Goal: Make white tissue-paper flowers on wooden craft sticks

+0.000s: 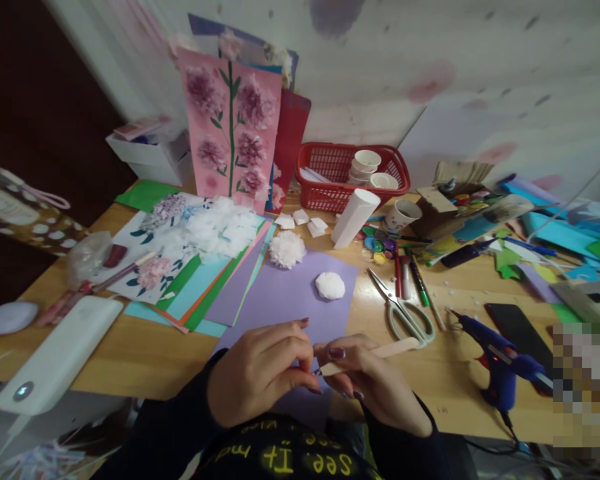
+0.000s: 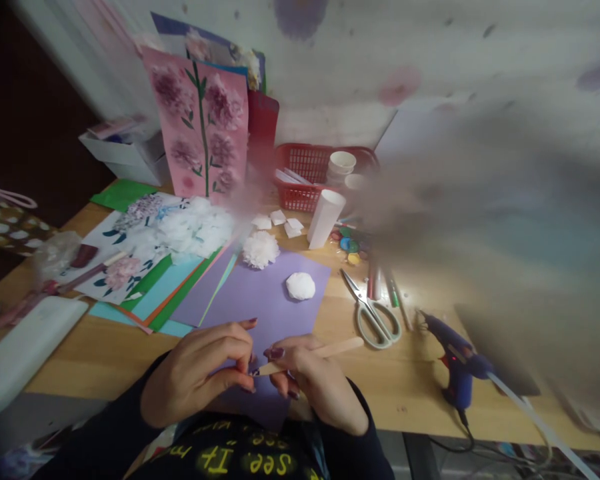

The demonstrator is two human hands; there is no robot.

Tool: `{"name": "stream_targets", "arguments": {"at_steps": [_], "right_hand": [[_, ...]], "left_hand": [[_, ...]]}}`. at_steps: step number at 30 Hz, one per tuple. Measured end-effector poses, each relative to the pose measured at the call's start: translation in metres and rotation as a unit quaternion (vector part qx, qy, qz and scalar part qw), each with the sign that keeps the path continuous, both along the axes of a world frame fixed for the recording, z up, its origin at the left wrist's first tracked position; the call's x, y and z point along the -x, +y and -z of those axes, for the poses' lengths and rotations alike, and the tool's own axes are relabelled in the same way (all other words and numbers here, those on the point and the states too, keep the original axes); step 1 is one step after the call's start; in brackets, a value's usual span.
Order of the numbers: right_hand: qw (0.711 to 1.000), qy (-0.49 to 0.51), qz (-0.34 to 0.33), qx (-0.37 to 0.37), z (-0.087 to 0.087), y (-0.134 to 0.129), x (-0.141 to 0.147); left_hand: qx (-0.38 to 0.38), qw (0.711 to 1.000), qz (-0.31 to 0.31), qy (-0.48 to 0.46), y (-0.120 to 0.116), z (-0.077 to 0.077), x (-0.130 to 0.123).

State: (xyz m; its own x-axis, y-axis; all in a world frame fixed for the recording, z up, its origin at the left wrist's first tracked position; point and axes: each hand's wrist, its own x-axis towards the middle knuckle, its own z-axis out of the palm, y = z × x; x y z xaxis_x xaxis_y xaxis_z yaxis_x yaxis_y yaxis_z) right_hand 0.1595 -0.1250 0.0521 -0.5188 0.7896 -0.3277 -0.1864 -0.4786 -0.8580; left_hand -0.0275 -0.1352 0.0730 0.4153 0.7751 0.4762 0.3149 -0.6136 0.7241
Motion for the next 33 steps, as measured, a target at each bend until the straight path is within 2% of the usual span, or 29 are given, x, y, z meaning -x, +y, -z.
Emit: {"name": "stream_targets", "arguments": {"at_steps": [5, 7, 9, 12, 16, 19, 21, 24, 28, 30, 33], "right_hand": [[1.000, 0.005, 0.010, 0.010, -0.001, 0.004, -0.001], [0.999, 0.012, 0.048, -0.014, 0.000, 0.008, -0.004], [0.992, 0.007, 0.116, -0.059, 0.001, 0.011, -0.009], [0.975, -0.024, 0.174, -0.133, -0.001, 0.012, -0.016], [0.963, -0.047, 0.142, -0.222, -0.008, 0.007, -0.017], [0.956, -0.055, 0.127, -0.257, -0.012, 0.004, -0.013], [0.951, -0.059, 0.115, -0.281, -0.013, 0.003, -0.012], [0.936, -0.074, 0.102, -0.328, -0.014, 0.000, -0.011], [0.901, -0.144, 0.111, -0.394, -0.019, -0.006, -0.008], [0.868, -0.191, 0.108, -0.445, -0.024, -0.008, -0.006], [0.803, -0.252, 0.110, -0.529, -0.031, -0.008, -0.003]], "left_hand": [[0.008, 1.000, -0.007, -0.023, -0.002, 0.002, -0.003], [0.019, 0.999, -0.007, -0.047, -0.003, 0.002, -0.001], [0.034, 0.996, -0.019, -0.078, -0.004, 0.002, 0.004], [0.043, 0.986, -0.080, -0.137, -0.004, 0.002, 0.007], [0.073, 0.955, -0.168, -0.232, -0.002, 0.003, -0.002], [0.127, 0.932, -0.204, -0.272, 0.000, 0.003, -0.009], [0.172, 0.926, -0.201, -0.269, 0.000, 0.003, -0.011], [0.214, 0.945, -0.149, -0.200, -0.001, 0.000, -0.012], [0.218, 0.959, -0.100, -0.153, -0.002, -0.009, -0.016], [0.212, 0.960, -0.103, -0.152, -0.003, -0.011, -0.019], [0.188, 0.964, -0.117, -0.148, -0.002, -0.013, -0.022]]}}
